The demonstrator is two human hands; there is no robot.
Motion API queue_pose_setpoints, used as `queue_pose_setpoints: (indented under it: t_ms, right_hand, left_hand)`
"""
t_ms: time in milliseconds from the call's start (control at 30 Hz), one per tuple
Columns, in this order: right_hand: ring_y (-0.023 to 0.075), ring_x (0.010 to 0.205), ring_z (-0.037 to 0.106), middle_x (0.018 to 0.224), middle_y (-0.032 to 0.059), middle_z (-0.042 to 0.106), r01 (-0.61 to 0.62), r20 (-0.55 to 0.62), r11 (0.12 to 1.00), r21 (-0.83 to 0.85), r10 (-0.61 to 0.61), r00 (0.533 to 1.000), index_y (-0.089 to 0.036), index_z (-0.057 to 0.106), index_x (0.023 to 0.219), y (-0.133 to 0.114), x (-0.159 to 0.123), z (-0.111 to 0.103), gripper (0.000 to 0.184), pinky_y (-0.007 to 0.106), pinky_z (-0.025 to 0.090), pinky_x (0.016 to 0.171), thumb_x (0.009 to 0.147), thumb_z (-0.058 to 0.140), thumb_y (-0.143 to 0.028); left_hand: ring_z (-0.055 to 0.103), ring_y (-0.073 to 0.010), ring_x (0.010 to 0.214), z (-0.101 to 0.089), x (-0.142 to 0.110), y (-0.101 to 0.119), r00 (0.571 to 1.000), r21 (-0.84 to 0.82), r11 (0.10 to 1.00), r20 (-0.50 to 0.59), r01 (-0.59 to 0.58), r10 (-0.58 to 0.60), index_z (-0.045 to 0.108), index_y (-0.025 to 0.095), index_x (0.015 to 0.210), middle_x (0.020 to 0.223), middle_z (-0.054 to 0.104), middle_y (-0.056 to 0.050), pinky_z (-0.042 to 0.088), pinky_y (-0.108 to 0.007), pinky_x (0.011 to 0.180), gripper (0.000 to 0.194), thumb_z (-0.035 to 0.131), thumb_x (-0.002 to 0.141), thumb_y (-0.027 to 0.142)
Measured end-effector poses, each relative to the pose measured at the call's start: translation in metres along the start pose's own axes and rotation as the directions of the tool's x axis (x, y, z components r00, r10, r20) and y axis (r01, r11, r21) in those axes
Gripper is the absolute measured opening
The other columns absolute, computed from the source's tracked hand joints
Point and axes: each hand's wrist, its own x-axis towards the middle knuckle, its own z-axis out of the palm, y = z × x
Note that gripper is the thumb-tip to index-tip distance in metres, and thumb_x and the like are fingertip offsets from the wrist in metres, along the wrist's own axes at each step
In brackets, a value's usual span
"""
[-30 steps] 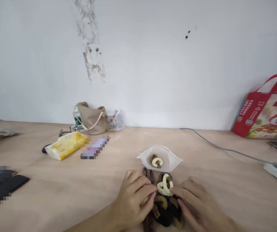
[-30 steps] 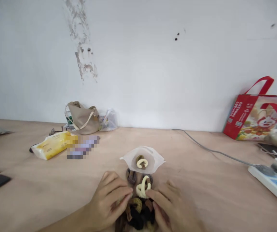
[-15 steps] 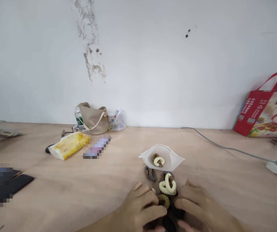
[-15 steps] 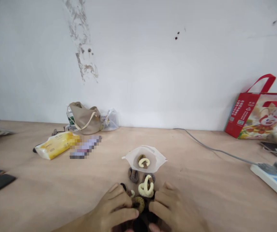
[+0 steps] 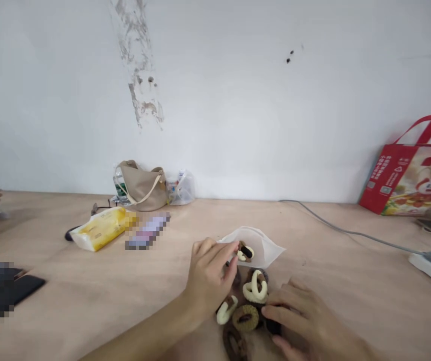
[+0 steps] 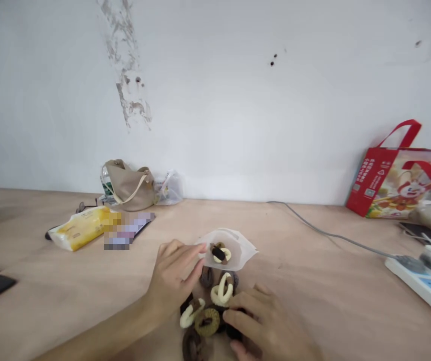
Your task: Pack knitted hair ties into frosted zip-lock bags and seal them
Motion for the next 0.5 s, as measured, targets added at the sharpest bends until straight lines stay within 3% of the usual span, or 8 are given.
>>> queue_pose_setpoints:
  t_ms: [133, 233, 300, 367, 500]
  right_hand:
    - [0.0135, 0.074, 0.069, 0.092, 0.0031, 0.073, 0.009, -0.016, 1.000, 0.002, -0.009, 1.000, -0.022, 0.058, 0.104, 0.000, 0.002, 0.002, 0.033, 0.027, 0.047, 0.076, 0.076, 0.048, -0.007]
    - [0.0123, 0.065, 0.066, 0.083, 0.0036, 0.073, 0.047, -0.069, 0.999, 0.006, -0.046, 0.997, -0.020, 0.058, 0.100, -0.001, 0.005, -0.002, 0.033, 0.024, 0.049, 0.066, 0.076, 0.044, -0.002]
    - [0.0128, 0.064, 0.066, 0.080, 0.0043, 0.073, 0.065, -0.104, 0.998, -0.007, -0.065, 0.992, -0.018, 0.058, 0.099, -0.001, 0.004, -0.007, 0.032, 0.024, 0.051, 0.065, 0.077, 0.044, -0.001]
    - [0.0137, 0.069, 0.068, 0.082, 0.0058, 0.073, 0.072, -0.113, 0.996, -0.042, -0.077, 0.991, -0.017, 0.059, 0.100, 0.000, -0.002, -0.013, 0.028, 0.023, 0.052, 0.070, 0.079, 0.046, -0.003]
    - [0.0158, 0.079, 0.069, 0.092, 0.0070, 0.074, 0.081, -0.132, 0.983, -0.168, -0.104, 0.986, -0.019, 0.061, 0.103, 0.014, -0.011, -0.013, 0.023, 0.025, 0.054, 0.077, 0.084, 0.052, -0.010]
  left_hand:
    - [0.059, -0.0182, 0.073, -0.006, -0.015, 0.006, 0.990, -0.091, 0.993, 0.105, -0.082, 0.091, 0.060, 0.021, 0.104, 0.091, 0.074, -0.002, 0.036, -0.033, 0.070, 0.030, 0.054, 0.080, 0.004]
    - [0.055, -0.0167, 0.063, -0.014, -0.033, 0.010, 0.956, -0.218, 0.957, 0.181, -0.192, 0.233, 0.059, 0.021, 0.090, 0.075, 0.071, -0.001, 0.035, -0.032, 0.063, 0.017, 0.055, 0.080, 0.008]
    - [0.053, -0.0159, 0.058, -0.016, -0.044, 0.009, 0.925, -0.272, 0.919, 0.174, -0.285, 0.338, 0.057, 0.021, 0.081, 0.064, 0.067, 0.000, 0.034, -0.032, 0.060, 0.007, 0.055, 0.084, 0.016]
    - [0.052, -0.0151, 0.056, -0.016, -0.054, 0.006, 0.897, -0.283, 0.891, 0.168, -0.354, 0.410, 0.056, 0.021, 0.078, 0.061, 0.065, 0.001, 0.033, -0.032, 0.059, 0.010, 0.055, 0.088, 0.020]
    - [0.052, -0.0150, 0.061, -0.013, -0.062, 0.005, 0.884, -0.251, 0.905, 0.240, -0.343, 0.401, 0.058, 0.019, 0.082, 0.068, 0.065, 0.000, 0.032, -0.032, 0.061, 0.008, 0.059, 0.089, 0.023]
